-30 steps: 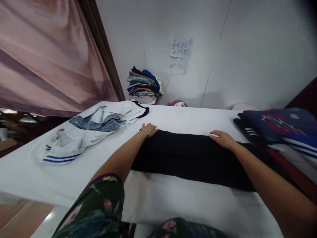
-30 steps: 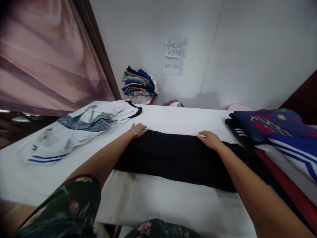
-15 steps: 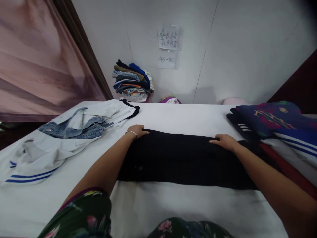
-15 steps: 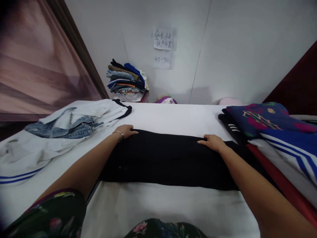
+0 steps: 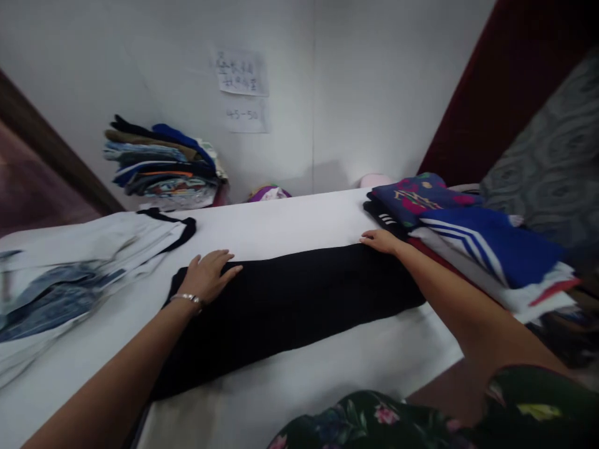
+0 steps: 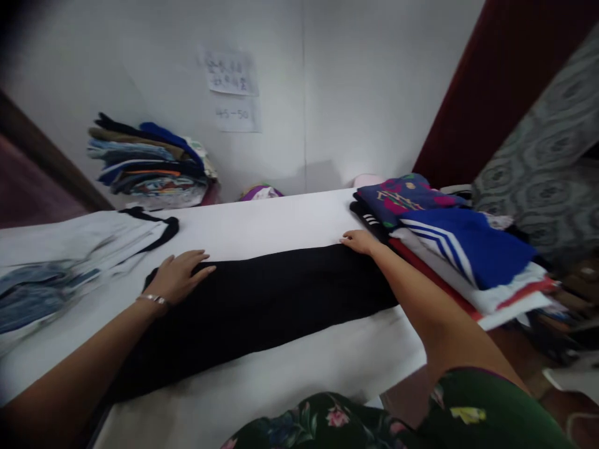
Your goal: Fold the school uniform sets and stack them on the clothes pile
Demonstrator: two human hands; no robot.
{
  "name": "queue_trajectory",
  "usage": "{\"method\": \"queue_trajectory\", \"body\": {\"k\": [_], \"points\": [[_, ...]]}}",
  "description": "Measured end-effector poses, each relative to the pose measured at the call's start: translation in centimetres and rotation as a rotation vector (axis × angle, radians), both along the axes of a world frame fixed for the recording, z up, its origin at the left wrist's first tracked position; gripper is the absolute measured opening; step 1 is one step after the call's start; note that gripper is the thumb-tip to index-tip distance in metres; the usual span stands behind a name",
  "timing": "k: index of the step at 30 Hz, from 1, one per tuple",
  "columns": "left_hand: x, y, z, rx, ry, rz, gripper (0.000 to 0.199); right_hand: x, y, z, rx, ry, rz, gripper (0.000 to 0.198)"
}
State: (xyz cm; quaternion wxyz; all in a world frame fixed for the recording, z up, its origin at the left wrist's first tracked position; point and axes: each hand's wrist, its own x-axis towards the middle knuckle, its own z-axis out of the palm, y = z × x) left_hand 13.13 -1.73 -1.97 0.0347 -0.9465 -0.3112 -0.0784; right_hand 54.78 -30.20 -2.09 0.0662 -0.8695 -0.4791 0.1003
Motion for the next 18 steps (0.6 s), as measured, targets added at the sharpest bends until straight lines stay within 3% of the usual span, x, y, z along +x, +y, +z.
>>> {"method": "queue_trajectory", "body": {"k": [3,8,18], "points": [[0.7,-2.9,-1.8,-0.137,0.07,-0.102,0.06,2.0,-2.6,0.9,-0.013,-0.017,-0.054,0.039],[0.9,-4.7,-4.3,-0.23,0.159,-0.078,0.062,2.8,-5.2,0.6,-0.029,-0.03,-0.088,0.036],[0.5,-4.7,-4.2,-0.166,0.179,-0.072,0.057,3.0,-5.9,-2.4,0.085,-0.051,-0.231,0.028]]}}
